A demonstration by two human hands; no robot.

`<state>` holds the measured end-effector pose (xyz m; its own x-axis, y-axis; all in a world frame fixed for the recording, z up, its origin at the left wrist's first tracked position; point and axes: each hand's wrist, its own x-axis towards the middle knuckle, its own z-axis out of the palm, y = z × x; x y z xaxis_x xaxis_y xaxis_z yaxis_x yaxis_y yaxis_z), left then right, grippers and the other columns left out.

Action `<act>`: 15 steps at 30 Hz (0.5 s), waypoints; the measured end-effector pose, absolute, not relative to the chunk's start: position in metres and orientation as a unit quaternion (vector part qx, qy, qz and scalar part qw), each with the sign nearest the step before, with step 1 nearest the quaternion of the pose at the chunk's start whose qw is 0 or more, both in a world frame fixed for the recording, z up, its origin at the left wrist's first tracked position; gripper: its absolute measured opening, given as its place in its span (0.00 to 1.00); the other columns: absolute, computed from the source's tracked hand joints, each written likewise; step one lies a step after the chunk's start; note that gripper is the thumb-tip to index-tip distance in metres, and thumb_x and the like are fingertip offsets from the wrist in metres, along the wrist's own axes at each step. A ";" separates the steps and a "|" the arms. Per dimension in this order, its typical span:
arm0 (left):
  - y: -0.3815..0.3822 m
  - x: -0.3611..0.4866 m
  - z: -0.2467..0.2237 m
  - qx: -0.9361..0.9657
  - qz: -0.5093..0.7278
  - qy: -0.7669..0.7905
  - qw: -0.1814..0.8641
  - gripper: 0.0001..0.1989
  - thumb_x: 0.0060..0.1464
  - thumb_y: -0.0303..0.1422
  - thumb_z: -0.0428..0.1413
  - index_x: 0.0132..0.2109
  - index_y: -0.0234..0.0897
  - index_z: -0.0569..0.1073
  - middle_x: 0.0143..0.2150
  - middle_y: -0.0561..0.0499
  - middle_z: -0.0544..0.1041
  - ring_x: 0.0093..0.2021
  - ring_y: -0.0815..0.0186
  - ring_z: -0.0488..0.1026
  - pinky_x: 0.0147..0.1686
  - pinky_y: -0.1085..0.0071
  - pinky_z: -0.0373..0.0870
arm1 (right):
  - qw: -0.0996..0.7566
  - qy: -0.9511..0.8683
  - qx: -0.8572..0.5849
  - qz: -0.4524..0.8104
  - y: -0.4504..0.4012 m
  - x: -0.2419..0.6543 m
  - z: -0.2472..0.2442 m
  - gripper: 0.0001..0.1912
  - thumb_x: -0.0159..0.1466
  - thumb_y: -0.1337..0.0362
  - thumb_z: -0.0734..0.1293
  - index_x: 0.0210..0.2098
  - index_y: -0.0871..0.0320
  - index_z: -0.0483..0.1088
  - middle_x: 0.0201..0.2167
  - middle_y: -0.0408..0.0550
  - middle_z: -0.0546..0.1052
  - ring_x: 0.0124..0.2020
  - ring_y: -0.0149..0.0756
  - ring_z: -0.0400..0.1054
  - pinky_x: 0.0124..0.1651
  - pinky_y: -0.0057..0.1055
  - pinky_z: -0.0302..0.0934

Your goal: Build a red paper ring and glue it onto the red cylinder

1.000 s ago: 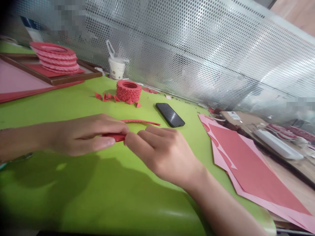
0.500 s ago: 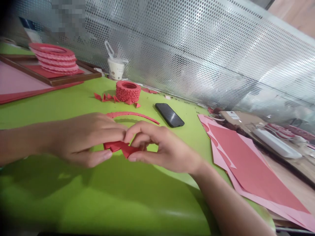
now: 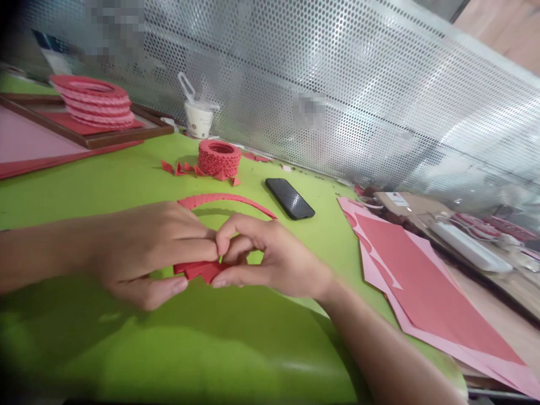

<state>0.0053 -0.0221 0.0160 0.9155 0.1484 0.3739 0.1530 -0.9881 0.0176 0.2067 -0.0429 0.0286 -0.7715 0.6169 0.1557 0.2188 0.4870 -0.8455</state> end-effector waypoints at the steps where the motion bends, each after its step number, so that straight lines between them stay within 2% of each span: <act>1: -0.022 0.005 0.016 -0.979 -0.188 -0.075 0.010 0.06 0.47 0.30 0.46 0.30 0.38 0.67 0.22 0.53 0.67 0.20 0.67 0.58 0.20 0.70 0.52 | 0.228 -0.831 -0.251 0.440 -0.043 0.206 0.028 0.12 0.55 0.72 0.69 0.33 0.60 0.60 0.22 0.38 0.73 0.24 0.23 0.69 0.29 0.21 0.64; 15: -0.013 0.005 0.010 -0.979 -0.183 -0.084 0.016 0.11 0.48 0.33 0.43 0.30 0.35 0.69 0.22 0.52 0.68 0.19 0.67 0.60 0.18 0.70 0.55 | 0.229 -0.816 -0.246 0.470 -0.033 0.204 0.020 0.11 0.55 0.73 0.68 0.33 0.60 0.59 0.23 0.37 0.71 0.24 0.22 0.67 0.31 0.22 0.64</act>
<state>0.0051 -0.0126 0.0098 0.9192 0.1587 0.3603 0.1701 -0.9854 0.0002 0.2037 -0.0331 0.0197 -0.7740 0.6171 0.1419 0.1871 0.4370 -0.8798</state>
